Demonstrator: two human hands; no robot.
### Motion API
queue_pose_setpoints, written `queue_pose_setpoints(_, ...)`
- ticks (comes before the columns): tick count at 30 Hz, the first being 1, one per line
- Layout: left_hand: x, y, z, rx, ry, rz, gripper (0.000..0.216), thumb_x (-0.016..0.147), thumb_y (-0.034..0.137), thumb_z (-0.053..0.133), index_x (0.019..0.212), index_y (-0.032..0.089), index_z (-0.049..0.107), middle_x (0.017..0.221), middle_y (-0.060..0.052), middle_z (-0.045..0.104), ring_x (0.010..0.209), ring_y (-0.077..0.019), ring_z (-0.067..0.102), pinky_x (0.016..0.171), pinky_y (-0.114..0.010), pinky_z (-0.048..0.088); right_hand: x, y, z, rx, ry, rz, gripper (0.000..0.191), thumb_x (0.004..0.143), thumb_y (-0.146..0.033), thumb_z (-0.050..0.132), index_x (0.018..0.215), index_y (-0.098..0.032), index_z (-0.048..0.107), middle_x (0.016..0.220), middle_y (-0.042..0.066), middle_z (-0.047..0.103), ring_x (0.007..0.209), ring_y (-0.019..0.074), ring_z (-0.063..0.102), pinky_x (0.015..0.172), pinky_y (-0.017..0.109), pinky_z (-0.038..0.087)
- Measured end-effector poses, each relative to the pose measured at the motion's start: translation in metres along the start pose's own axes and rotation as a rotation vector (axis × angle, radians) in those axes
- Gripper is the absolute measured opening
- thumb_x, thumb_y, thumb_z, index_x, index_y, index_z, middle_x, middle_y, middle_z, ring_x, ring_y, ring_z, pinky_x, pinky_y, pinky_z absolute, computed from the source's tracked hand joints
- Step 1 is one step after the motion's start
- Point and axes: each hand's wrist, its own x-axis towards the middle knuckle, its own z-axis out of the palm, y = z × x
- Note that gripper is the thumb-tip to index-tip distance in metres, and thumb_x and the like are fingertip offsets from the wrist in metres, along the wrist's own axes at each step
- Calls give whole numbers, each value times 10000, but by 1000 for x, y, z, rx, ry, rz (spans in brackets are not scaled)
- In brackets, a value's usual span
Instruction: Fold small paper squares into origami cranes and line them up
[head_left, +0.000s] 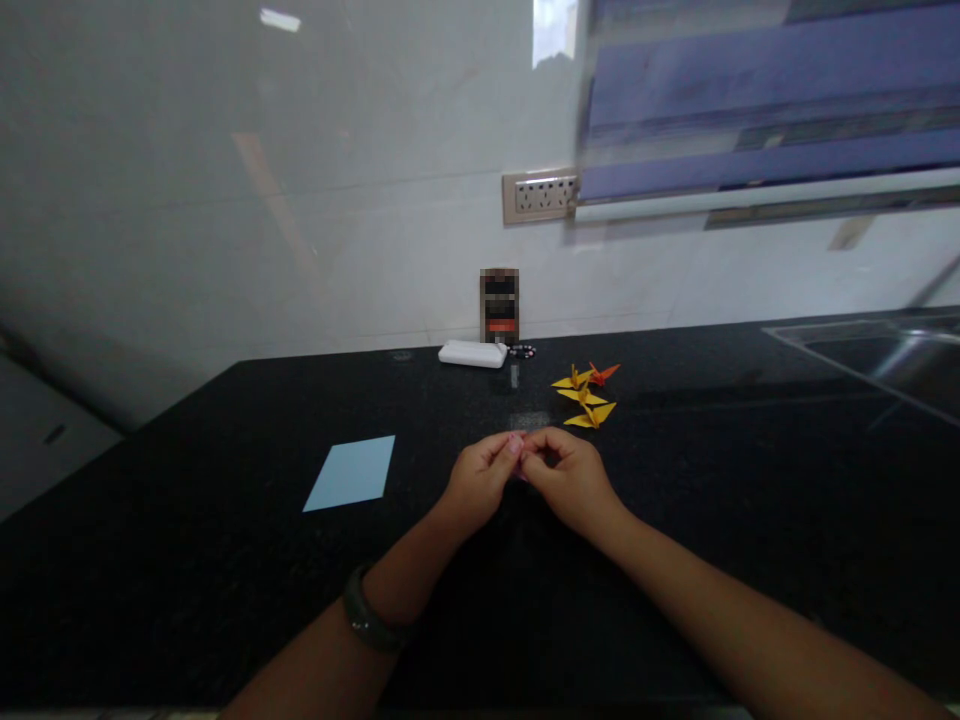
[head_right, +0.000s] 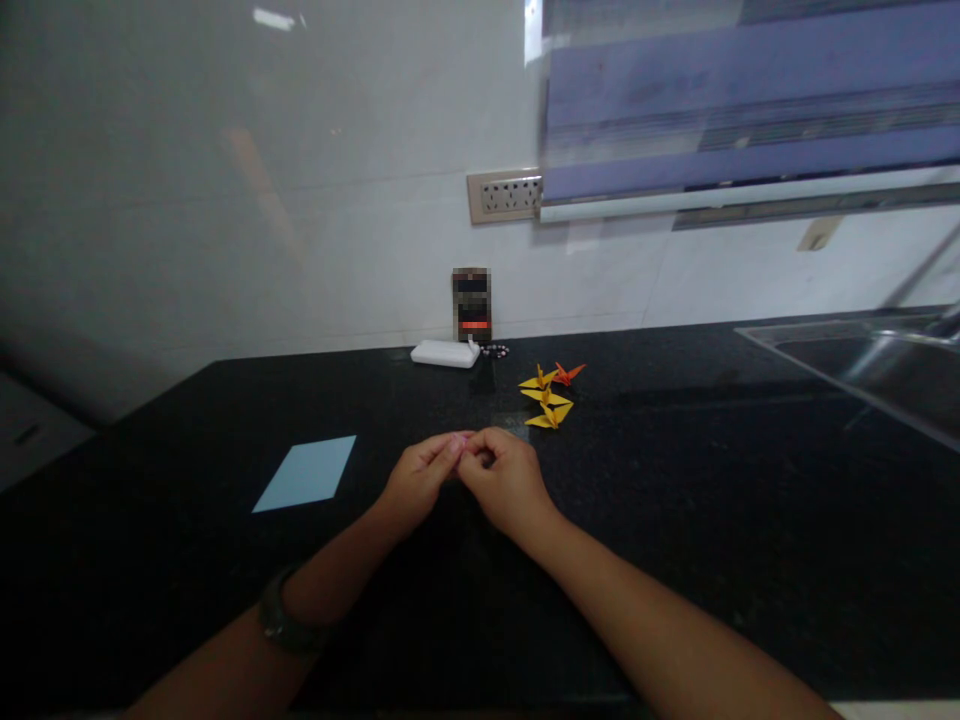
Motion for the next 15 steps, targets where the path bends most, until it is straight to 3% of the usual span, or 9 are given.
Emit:
queue_pose_setpoints(4,0,0,-1,-16,18,-17,399,775,391,463,1048,127,586,959,-95,647,858,-194,590,755,-312,463,0,-1,-1,-9,-12,11,122,713,-230,500,631,-166,565,606,4,588,563,114,527,541,213,409)
queue_pose_setpoints(15,-1,-3,0,4,73,-27,302,776,374,451,925,154,595,820,-47,633,737,-158,590,643,-261,476,0,0,-1,45,12,45,91,684,-205,509,629,-169,571,583,-2,578,538,112,515,512,211,397)
